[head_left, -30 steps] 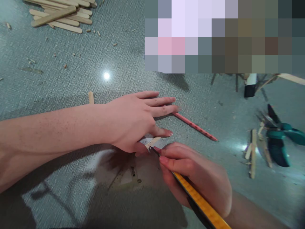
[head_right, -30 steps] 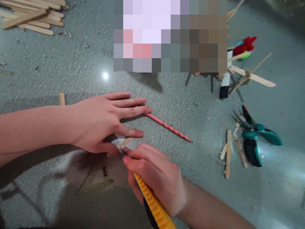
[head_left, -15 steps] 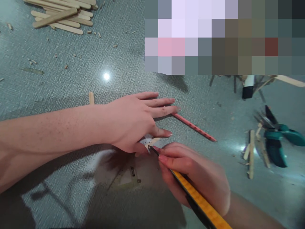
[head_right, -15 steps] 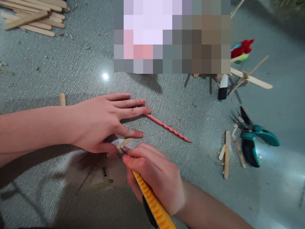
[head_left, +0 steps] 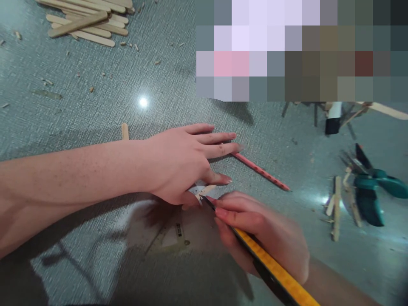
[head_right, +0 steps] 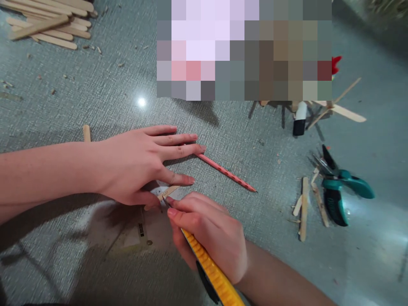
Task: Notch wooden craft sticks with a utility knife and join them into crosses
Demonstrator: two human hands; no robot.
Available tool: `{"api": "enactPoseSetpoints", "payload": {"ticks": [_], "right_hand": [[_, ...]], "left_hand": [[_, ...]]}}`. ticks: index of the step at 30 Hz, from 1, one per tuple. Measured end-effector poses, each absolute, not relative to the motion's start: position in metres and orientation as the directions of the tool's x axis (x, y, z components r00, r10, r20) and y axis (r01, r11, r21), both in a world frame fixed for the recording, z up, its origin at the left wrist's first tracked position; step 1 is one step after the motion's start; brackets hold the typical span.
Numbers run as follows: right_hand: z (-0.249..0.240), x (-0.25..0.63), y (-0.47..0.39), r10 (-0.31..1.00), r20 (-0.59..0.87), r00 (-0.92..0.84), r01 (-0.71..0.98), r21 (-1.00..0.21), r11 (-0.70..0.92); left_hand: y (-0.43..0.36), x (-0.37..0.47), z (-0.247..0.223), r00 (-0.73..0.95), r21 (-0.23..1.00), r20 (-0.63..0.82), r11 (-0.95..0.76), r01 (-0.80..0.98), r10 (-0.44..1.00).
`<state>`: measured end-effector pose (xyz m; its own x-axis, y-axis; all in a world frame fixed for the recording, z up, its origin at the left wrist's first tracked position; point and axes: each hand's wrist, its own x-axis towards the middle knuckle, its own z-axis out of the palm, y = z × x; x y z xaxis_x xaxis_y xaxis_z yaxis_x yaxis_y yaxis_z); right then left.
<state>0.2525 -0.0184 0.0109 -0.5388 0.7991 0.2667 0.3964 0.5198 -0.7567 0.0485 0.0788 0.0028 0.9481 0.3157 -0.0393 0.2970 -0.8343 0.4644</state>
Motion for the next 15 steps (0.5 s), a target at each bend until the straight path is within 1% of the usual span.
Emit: {"api": "enactPoseSetpoints", "payload": {"ticks": [8,15], "right_hand": [[0.0112,0.2547,-0.0229,0.799,0.218,-0.560,0.393,-0.779,0.488],[0.0098,0.2547,-0.0200,0.796,0.275,-0.539,0.391,-0.756,0.525]], "left_hand": [[0.0791,0.0472,0.0020,0.948,0.465,-0.035,-0.835,0.295,0.316],[0.0781,0.0476,0.0016,0.947,0.462,-0.018,-0.837,0.293,0.321]]}}
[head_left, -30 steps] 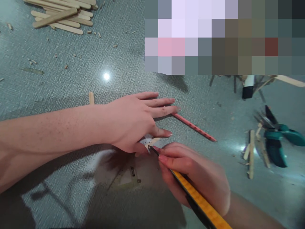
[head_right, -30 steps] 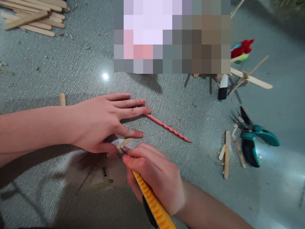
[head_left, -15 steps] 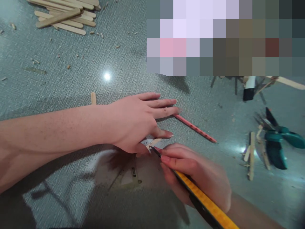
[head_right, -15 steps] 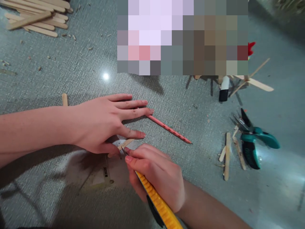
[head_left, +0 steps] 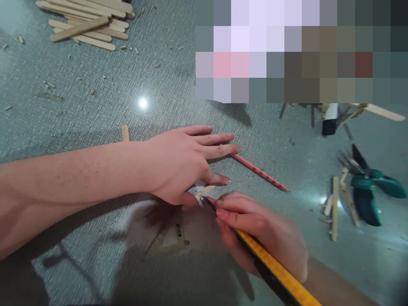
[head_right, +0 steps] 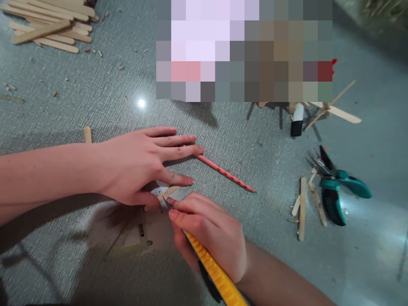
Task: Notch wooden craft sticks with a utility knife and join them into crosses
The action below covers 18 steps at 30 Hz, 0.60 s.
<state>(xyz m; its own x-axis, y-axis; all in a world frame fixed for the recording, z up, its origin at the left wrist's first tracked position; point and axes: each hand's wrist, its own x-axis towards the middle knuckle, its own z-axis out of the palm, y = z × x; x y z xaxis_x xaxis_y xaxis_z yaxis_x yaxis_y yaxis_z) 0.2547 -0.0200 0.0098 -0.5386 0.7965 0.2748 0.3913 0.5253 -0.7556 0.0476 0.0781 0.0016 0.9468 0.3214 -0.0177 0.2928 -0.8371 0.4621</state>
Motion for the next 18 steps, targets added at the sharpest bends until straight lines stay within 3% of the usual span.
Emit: {"api": "enactPoseSetpoints", "payload": {"ticks": [18], "right_hand": [[0.0092,0.2567,-0.0225,0.798,0.216,-0.562,0.397,-0.777,0.489]], "left_hand": [[0.0788,0.0479,0.0009,0.950,0.435,-0.015,-0.853,0.288,0.313]]}}
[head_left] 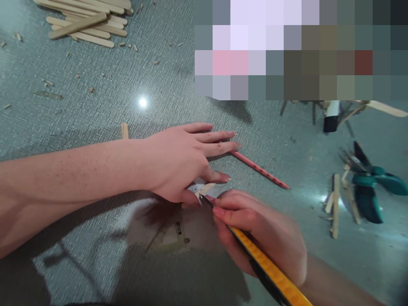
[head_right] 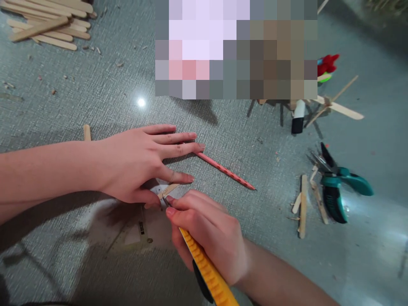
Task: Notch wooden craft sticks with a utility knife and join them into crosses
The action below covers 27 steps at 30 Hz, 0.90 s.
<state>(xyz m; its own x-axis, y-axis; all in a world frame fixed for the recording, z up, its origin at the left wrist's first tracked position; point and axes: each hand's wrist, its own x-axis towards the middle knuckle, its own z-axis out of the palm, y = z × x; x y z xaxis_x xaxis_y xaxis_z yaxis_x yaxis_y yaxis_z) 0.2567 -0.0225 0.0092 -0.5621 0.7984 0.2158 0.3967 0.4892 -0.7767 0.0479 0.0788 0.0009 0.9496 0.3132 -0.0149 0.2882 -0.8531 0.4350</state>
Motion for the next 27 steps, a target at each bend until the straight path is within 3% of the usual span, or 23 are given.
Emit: {"api": "enactPoseSetpoints", "payload": {"ticks": [13,18,27], "right_hand": [[0.0113,0.2530,-0.0185,0.797,0.268,-0.542,0.399,-0.752,0.524],[0.0102,0.2542,-0.0193,0.793,0.284,-0.539,0.392,-0.749,0.534],[0.0124,0.2542,-0.0222,0.797,0.227,-0.559,0.421,-0.751,0.509]], "left_hand": [[0.0776,0.0485,-0.0004,0.946,0.445,0.041,-0.854,0.270,0.320],[0.0782,0.0481,0.0002,0.950,0.428,-0.002,-0.858,0.284,0.313],[0.0784,0.0475,-0.0011,0.948,0.454,0.016,-0.847,0.278,0.319]]}}
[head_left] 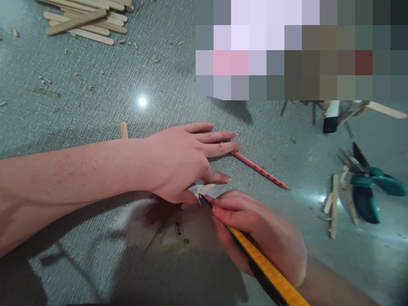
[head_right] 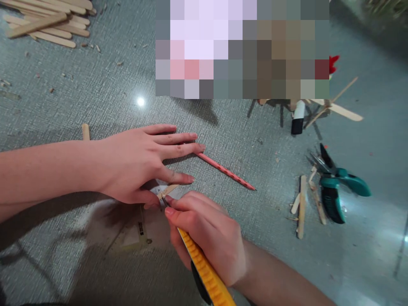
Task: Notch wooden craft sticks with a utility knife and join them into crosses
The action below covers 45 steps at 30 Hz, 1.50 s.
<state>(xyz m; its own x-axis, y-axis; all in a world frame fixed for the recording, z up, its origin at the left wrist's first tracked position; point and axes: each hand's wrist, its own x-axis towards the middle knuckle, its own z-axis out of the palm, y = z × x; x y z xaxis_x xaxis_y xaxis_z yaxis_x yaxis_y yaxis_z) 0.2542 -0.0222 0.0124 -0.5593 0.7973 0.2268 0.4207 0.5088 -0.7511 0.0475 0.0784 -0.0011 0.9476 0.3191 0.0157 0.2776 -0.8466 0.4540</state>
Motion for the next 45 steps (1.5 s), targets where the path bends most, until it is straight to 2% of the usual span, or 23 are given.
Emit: {"api": "enactPoseSetpoints", "payload": {"ticks": [5,10,14,20,22,27,32,36,41,45], "right_hand": [[0.012,0.255,-0.024,0.804,0.199,-0.560,0.399,-0.786,0.472],[0.011,0.256,-0.021,0.816,0.243,-0.524,0.385,-0.788,0.482],[0.013,0.261,-0.017,0.797,0.264,-0.543,0.340,-0.799,0.496],[0.011,0.271,-0.019,0.797,0.308,-0.519,0.316,-0.798,0.514],[0.011,0.274,-0.019,0.797,0.327,-0.508,0.325,-0.784,0.529],[0.011,0.283,-0.016,0.797,0.349,-0.493,0.358,-0.753,0.551],[0.009,0.287,-0.012,0.806,0.335,-0.488,0.304,-0.801,0.516],[0.010,0.285,-0.008,0.812,0.302,-0.499,0.290,-0.825,0.485],[0.010,0.283,-0.004,0.783,0.300,-0.545,0.280,-0.815,0.507],[0.010,0.284,-0.002,0.767,0.305,-0.565,0.253,-0.821,0.512]], "left_hand": [[0.079,0.047,-0.001,0.948,0.467,0.025,-0.842,0.268,0.316],[0.079,0.047,-0.001,0.950,0.445,0.014,-0.853,0.273,0.312],[0.078,0.045,0.000,0.947,0.427,0.092,-0.872,0.241,0.307],[0.076,0.034,0.012,0.939,0.245,0.181,-0.938,0.246,0.294],[0.075,0.033,0.015,0.939,0.222,0.210,-0.948,0.226,0.273],[0.073,0.035,0.015,0.933,0.349,0.204,-0.913,0.212,0.295],[0.079,0.034,0.008,0.946,0.440,0.170,-0.880,0.177,0.275],[0.082,0.033,0.005,0.947,0.460,0.154,-0.868,0.185,0.283],[0.073,0.034,0.009,0.898,0.463,0.199,-0.845,0.268,0.393],[0.060,0.038,0.012,0.894,0.453,0.127,-0.827,0.333,0.429]]}}
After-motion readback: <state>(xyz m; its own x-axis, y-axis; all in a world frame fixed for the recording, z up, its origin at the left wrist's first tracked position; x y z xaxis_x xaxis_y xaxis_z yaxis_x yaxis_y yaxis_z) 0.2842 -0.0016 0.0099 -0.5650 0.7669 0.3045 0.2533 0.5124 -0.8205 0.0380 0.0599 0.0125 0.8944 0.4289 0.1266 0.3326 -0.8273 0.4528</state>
